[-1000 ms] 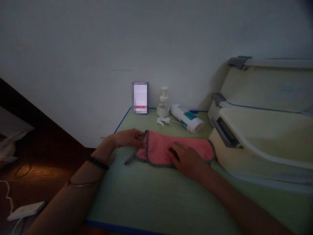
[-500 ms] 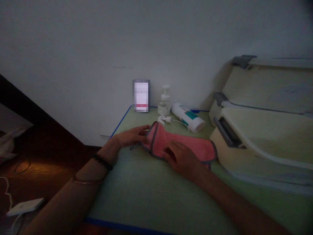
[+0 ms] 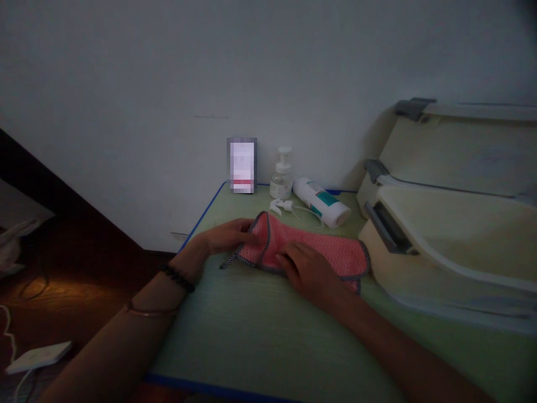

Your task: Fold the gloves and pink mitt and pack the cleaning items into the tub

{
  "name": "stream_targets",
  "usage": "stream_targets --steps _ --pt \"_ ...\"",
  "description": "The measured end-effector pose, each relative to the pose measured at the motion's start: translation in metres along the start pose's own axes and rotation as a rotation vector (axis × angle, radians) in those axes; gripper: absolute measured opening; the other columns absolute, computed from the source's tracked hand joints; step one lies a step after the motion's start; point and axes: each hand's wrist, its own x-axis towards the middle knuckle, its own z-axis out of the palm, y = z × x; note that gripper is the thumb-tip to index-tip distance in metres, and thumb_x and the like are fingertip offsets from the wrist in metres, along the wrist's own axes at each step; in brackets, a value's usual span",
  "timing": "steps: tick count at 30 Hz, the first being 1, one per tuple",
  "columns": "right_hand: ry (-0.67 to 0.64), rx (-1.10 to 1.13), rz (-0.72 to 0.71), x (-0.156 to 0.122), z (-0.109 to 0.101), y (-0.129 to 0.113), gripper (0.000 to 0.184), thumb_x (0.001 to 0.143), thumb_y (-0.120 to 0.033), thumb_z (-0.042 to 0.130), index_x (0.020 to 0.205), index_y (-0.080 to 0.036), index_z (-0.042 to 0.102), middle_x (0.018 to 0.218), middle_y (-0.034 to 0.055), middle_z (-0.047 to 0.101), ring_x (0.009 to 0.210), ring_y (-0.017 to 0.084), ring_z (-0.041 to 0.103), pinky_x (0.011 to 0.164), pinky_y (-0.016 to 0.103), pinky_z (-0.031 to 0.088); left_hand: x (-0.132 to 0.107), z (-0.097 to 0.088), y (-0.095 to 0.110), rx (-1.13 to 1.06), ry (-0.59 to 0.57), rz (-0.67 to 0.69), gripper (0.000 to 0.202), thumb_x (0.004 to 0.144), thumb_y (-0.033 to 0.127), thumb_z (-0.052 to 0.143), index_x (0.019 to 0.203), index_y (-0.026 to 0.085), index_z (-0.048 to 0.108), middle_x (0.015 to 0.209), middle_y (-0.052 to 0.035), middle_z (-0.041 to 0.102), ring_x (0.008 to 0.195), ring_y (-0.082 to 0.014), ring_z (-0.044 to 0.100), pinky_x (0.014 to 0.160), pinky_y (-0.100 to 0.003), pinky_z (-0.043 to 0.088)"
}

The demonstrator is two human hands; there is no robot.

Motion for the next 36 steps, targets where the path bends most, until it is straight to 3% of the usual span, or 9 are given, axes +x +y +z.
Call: stream_targets --steps 4,8,13,16,21,24,28,32,36 --pt "0.052 0.067 -0.029 -0.002 -0.003 -0.001 0.017 0.089 -0.022 0.039 0.082 -0.016 0.054 0.079 0.0049 0.059 0.072 0.016 0.053 0.068 0.030 0.044 -0.001 0.004 0.005 0.200 0.033 -0.024 0.021 0.072 0.027 0.064 0.087 0.012 0.064 0.078 -0.0031 0.067 0.073 -0.0150 0.060 0.070 -0.027 0.046" --pt "-0.054 0.005 -0.086 -0.003 -0.002 -0.002 0.018 0.082 -0.032 0.054 0.088 -0.015 0.056 0.091 0.0080 0.059 0.084 0.020 0.053 0.075 0.035 0.045 -0.001 0.009 0.009 0.344 0.068 -0.024 0.024 0.073 0.034 0.064 0.081 0.012 0.064 0.073 -0.0009 0.065 0.063 -0.0118 0.054 0.062 -0.023 0.043" --pt "-0.078 -0.022 -0.098 -0.002 0.002 -0.002 0.015 0.086 -0.022 0.047 0.084 -0.015 0.059 0.086 0.0073 0.060 0.084 0.019 0.054 0.077 0.035 0.044 0.001 0.009 0.007 0.407 0.079 -0.024 0.031 0.076 0.041 0.058 0.074 0.011 0.062 0.062 0.0010 0.058 0.053 -0.0097 0.047 0.052 -0.022 0.038" --pt "0.003 0.094 -0.057 -0.002 0.002 -0.002 0.013 0.086 -0.019 0.046 0.081 -0.016 0.058 0.082 0.0054 0.060 0.076 0.016 0.054 0.071 0.031 0.044 0.001 0.008 0.004 0.279 0.038 -0.016 0.027 0.077 0.037 0.058 0.082 0.011 0.062 0.070 -0.0009 0.061 0.059 -0.0108 0.051 0.059 -0.024 0.041" --pt "0.253 0.299 0.042 -0.003 -0.003 -0.001 0.009 0.083 -0.017 0.049 0.079 -0.017 0.057 0.077 0.0022 0.056 0.069 0.013 0.051 0.063 0.025 0.042 -0.001 0.004 0.004 0.071 -0.070 0.030 0.028 0.069 0.020 0.065 0.095 0.013 0.059 0.085 -0.0033 0.064 0.076 -0.0139 0.058 0.073 -0.026 0.045" --pt "0.355 0.351 0.073 -0.003 -0.008 0.000 0.009 0.083 -0.017 0.049 0.079 -0.018 0.056 0.077 0.0021 0.055 0.069 0.013 0.050 0.063 0.026 0.041 -0.001 0.004 0.005 0.102 -0.094 0.041 0.032 0.067 0.013 0.065 0.098 0.013 0.058 0.089 -0.0040 0.065 0.080 -0.0141 0.058 0.073 -0.025 0.045" --pt "0.453 0.357 0.078 -0.003 -0.012 0.000 0.008 0.083 -0.018 0.050 0.078 -0.019 0.057 0.075 0.0011 0.053 0.067 0.013 0.049 0.061 0.026 0.041 0.000 0.006 0.005 0.198 -0.042 0.022 0.022 0.070 0.014 0.063 0.092 0.013 0.060 0.086 -0.0029 0.065 0.072 -0.0122 0.058 0.065 -0.023 0.045" --pt "0.377 0.310 0.011 -0.002 -0.008 -0.008 0.009 0.083 -0.022 0.052 0.077 -0.019 0.058 0.073 0.0012 0.058 0.066 0.013 0.052 0.062 0.027 0.042 0.003 0.006 0.004 0.294 -0.024 0.023 0.017 0.071 0.020 0.064 0.087 0.012 0.062 0.079 -0.0015 0.063 0.064 -0.0110 0.056 0.059 -0.021 0.043" --pt "0.232 0.225 -0.080 -0.001 -0.001 -0.014 0.012 0.083 -0.025 0.053 0.078 -0.018 0.061 0.076 0.0022 0.063 0.071 0.014 0.056 0.070 0.029 0.044 0.005 0.005 -0.002 0.138 -0.070 0.035 0.022 0.071 0.022 0.064 0.091 0.012 0.061 0.079 -0.0031 0.064 0.066 -0.0119 0.058 0.063 -0.024 0.046"
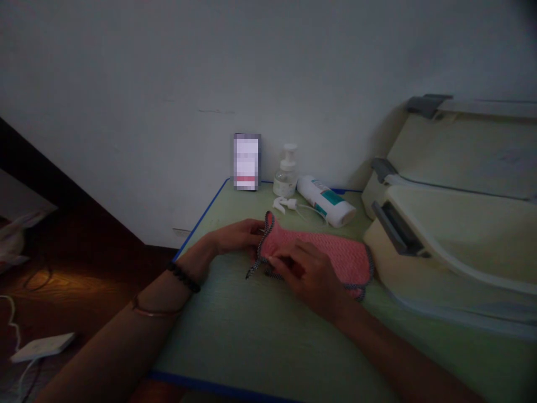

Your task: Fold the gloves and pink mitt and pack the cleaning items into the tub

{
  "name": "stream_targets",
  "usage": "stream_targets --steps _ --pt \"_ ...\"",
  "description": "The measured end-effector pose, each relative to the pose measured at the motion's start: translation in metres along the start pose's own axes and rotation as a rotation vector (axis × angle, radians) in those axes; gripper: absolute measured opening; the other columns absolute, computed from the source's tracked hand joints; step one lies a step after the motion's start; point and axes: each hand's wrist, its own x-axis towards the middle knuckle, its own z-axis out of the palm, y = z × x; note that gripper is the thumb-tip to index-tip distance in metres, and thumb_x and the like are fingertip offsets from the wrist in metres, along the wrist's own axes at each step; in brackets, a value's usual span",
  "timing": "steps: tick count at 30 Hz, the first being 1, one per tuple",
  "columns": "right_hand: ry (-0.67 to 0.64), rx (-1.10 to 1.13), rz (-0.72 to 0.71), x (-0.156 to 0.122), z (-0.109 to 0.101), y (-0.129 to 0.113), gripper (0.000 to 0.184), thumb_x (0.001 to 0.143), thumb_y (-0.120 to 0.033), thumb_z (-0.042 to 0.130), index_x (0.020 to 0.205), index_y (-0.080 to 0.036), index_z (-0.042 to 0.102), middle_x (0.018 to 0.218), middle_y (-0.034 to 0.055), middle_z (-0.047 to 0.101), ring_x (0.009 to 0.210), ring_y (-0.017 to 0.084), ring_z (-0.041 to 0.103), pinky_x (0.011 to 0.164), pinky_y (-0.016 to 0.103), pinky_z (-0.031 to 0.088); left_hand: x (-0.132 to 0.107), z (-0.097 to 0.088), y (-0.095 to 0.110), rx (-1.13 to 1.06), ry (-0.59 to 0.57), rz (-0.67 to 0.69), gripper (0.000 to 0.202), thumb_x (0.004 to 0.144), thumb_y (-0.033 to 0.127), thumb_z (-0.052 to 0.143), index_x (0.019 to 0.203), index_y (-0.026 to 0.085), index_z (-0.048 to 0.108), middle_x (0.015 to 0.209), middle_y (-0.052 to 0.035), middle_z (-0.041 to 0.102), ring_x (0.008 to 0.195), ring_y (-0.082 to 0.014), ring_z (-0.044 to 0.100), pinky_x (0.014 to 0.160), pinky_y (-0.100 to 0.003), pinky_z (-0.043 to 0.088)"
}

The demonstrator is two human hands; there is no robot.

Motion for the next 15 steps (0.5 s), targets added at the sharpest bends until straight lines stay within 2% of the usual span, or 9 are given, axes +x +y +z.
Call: stream_targets --steps 3,6,12,15 --pt "-0.025 -0.009 0.022 -0.0012 0.0017 0.0011 0.011 0.083 -0.025 0.054 0.078 -0.018 0.061 0.077 0.0022 0.064 0.072 0.014 0.057 0.070 0.028 0.044 0.0005 -0.0017 -0.0050 -0.200 -0.028 -0.013 0.024 0.072 0.019 0.061 0.094 0.011 0.059 0.079 -0.0045 0.065 0.063 -0.0124 0.060 0.059 -0.025 0.048" --pt "-0.028 -0.003 0.068 -0.0020 -0.0001 0.0031 0.009 0.083 -0.024 0.055 0.079 -0.018 0.061 0.076 0.0017 0.063 0.070 0.013 0.056 0.068 0.028 0.043 0.0017 -0.0033 -0.0076 -0.311 -0.059 -0.008 0.023 0.072 0.014 0.058 0.095 0.010 0.057 0.076 -0.0042 0.066 0.059 -0.0127 0.061 0.055 -0.024 0.049" --pt "-0.026 -0.028 0.066 -0.0038 -0.0026 0.0037 0.010 0.081 -0.023 0.055 0.074 -0.018 0.059 0.070 0.0006 0.061 0.064 0.013 0.054 0.063 0.027 0.041 0.0036 -0.0005 -0.0068 -0.422 -0.034 -0.005 0.022 0.067 0.009 0.060 0.089 0.010 0.059 0.080 -0.0046 0.067 0.070 -0.0123 0.063 0.067 -0.023 0.049" --pt "-0.028 -0.027 0.060 -0.0043 -0.0023 0.0036 0.009 0.081 -0.023 0.055 0.074 -0.018 0.059 0.070 0.0004 0.061 0.064 0.012 0.054 0.063 0.026 0.041 0.0030 0.0008 -0.0058 -0.441 -0.021 -0.026 0.027 0.066 0.010 0.060 0.093 0.010 0.058 0.084 -0.0051 0.067 0.071 -0.0125 0.063 0.068 -0.024 0.049"
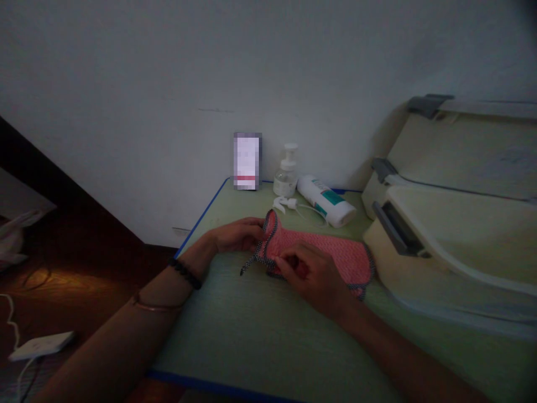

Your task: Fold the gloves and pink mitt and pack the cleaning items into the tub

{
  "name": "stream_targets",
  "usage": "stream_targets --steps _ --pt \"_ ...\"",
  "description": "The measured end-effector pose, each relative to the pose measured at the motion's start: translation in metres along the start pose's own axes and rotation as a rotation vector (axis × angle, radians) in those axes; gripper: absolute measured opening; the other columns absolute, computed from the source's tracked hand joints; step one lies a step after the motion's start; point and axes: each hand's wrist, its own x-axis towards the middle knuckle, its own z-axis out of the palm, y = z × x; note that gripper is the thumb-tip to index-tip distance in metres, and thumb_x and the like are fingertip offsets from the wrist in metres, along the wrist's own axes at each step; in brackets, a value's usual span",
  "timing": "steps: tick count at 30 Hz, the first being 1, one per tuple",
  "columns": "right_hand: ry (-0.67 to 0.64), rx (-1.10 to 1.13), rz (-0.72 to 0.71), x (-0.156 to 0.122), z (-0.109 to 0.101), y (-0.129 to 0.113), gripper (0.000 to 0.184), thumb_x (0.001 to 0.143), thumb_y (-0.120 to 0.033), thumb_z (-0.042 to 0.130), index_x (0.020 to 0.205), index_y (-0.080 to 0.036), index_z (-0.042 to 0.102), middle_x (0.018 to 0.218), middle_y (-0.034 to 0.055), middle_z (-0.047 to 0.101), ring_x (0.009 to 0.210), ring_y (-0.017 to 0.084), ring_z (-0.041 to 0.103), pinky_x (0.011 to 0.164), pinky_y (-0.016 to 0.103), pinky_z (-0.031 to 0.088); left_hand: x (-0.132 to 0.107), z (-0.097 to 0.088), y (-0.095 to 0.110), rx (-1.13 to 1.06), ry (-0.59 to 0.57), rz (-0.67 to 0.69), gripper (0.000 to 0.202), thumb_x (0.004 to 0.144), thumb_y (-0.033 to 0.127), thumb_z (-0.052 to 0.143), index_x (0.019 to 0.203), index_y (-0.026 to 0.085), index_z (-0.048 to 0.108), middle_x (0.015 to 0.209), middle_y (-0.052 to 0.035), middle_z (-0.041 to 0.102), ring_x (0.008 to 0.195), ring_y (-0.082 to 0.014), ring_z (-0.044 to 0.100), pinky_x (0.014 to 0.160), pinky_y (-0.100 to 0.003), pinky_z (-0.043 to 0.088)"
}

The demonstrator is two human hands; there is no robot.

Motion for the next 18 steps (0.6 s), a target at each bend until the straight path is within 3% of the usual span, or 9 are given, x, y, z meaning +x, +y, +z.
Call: stream_targets --steps 13,18 --pt "-0.048 0.052 -0.056 -0.0019 -0.0004 -0.0014 0.011 0.082 -0.025 0.055 0.077 -0.017 0.060 0.073 0.0017 0.062 0.065 0.012 0.056 0.063 0.025 0.044 0.0027 0.0006 0.0022 0.166 -0.020 0.023 0.029 0.068 0.008 0.060 0.096 0.010 0.060 0.084 -0.0043 0.065 0.067 -0.0107 0.061 0.060 -0.020 0.047" --pt "-0.136 0.113 -0.035 -0.0011 0.0035 0.0020 0.014 0.083 -0.022 0.053 0.095 -0.018 0.061 0.087 0.0024 0.065 0.074 0.012 0.058 0.069 0.024 0.047 0.0035 0.0000 0.0028 0.159 -0.026 0.009 0.030 0.069 0.013 0.061 0.099 0.012 0.059 0.086 -0.0043 0.066 0.068 -0.0117 0.061 0.062 -0.022 0.049"
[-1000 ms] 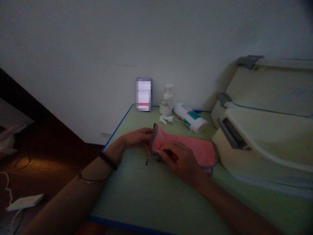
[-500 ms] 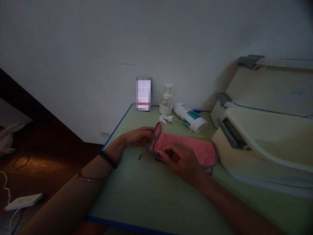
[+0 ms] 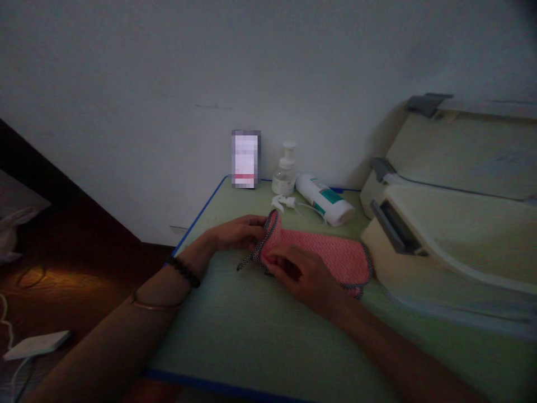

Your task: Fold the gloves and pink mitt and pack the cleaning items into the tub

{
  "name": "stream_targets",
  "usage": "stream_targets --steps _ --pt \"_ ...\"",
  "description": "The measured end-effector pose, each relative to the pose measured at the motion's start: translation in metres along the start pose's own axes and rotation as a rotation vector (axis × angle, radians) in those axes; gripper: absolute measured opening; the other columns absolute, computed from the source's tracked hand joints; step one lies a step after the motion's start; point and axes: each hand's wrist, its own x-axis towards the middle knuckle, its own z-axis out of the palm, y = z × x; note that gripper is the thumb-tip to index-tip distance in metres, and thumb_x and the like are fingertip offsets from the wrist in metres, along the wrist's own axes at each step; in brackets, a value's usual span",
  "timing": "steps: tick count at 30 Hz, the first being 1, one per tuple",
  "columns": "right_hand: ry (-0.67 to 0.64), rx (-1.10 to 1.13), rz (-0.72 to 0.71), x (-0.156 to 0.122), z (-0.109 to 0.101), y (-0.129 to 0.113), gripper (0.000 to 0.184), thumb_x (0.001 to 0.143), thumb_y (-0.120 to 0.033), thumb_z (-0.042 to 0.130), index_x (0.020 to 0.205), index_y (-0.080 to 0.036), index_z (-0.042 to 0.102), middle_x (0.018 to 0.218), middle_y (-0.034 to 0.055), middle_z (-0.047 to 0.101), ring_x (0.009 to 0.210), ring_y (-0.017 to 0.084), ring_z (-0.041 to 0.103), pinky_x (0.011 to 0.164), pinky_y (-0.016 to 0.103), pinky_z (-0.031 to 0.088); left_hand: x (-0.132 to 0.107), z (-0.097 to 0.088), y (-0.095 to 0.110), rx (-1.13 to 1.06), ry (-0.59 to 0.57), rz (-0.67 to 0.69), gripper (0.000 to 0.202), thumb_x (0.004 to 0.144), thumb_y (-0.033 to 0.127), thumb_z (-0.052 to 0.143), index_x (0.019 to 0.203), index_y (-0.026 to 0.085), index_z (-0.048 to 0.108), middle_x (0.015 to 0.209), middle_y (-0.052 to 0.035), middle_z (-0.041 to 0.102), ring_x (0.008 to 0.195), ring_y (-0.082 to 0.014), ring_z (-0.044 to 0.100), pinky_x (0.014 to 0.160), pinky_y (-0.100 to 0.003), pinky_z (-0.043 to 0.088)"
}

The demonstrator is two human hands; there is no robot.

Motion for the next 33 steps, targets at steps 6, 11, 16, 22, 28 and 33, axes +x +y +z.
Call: stream_targets --steps 6,11,16,22,28,33 --pt "-0.037 -0.024 -0.030 0.001 0.000 0.001 0.030 0.088 -0.019 0.044 0.115 -0.020 0.056 0.102 0.0065 0.063 0.091 0.015 0.058 0.081 0.031 0.048 0.000 0.006 0.001 -0.079 -0.039 0.003 0.034 0.071 0.019 0.061 0.104 0.011 0.057 0.095 -0.0079 0.065 0.079 -0.0145 0.060 0.074 -0.027 0.047" --pt "-0.052 -0.023 -0.056 0.001 -0.007 0.001 0.033 0.086 -0.011 0.041 0.114 -0.019 0.056 0.106 0.0072 0.062 0.097 0.016 0.056 0.087 0.033 0.046 0.000 0.013 0.005 0.013 0.023 0.024 0.033 0.070 0.007 0.059 0.103 0.012 0.058 0.098 -0.0067 0.064 0.083 -0.0134 0.059 0.074 -0.023 0.045" --pt "0.120 -0.106 0.036 0.003 -0.021 0.007 0.029 0.084 -0.011 0.041 0.109 -0.017 0.055 0.106 0.0090 0.062 0.100 0.019 0.055 0.089 0.039 0.044 -0.002 0.013 0.010 0.086 0.223 0.182 0.024 0.065 0.006 0.056 0.087 0.013 0.061 0.077 -0.0002 0.060 0.066 -0.0092 0.054 0.056 -0.017 0.041" --pt "0.376 -0.038 0.119 0.009 -0.043 -0.007 0.049 0.083 -0.031 0.052 0.128 -0.019 0.037 0.127 0.0136 0.048 0.112 0.025 0.049 0.091 0.046 0.043 -0.026 0.026 0.059 0.222 0.394 0.441 0.011 0.061 0.013 0.054 0.070 0.015 0.059 0.064 0.0027 0.054 0.055 -0.0080 0.047 0.047 -0.017 0.036" --pt "0.398 -0.025 -0.014 0.042 -0.101 -0.064 0.060 0.079 -0.031 0.058 0.132 -0.023 0.032 0.131 0.0096 0.046 0.114 0.022 0.048 0.094 0.040 0.042 -0.054 0.075 0.137 0.946 0.225 0.441 0.020 0.074 0.020 0.056 0.091 0.017 0.064 0.078 -0.0012 0.064 0.070 -0.0141 0.057 0.061 -0.021 0.044" --pt "0.257 0.008 -0.112 0.061 -0.139 -0.083 0.029 0.084 -0.024 0.052 0.113 -0.025 0.050 0.100 0.0013 0.063 0.086 0.014 0.061 0.075 0.026 0.050 -0.048 0.086 0.148 0.957 0.718 0.839 0.015 0.071 0.023 0.064 0.085 0.017 0.061 0.072 0.0007 0.063 0.059 -0.0094 0.054 0.051 -0.017 0.042"
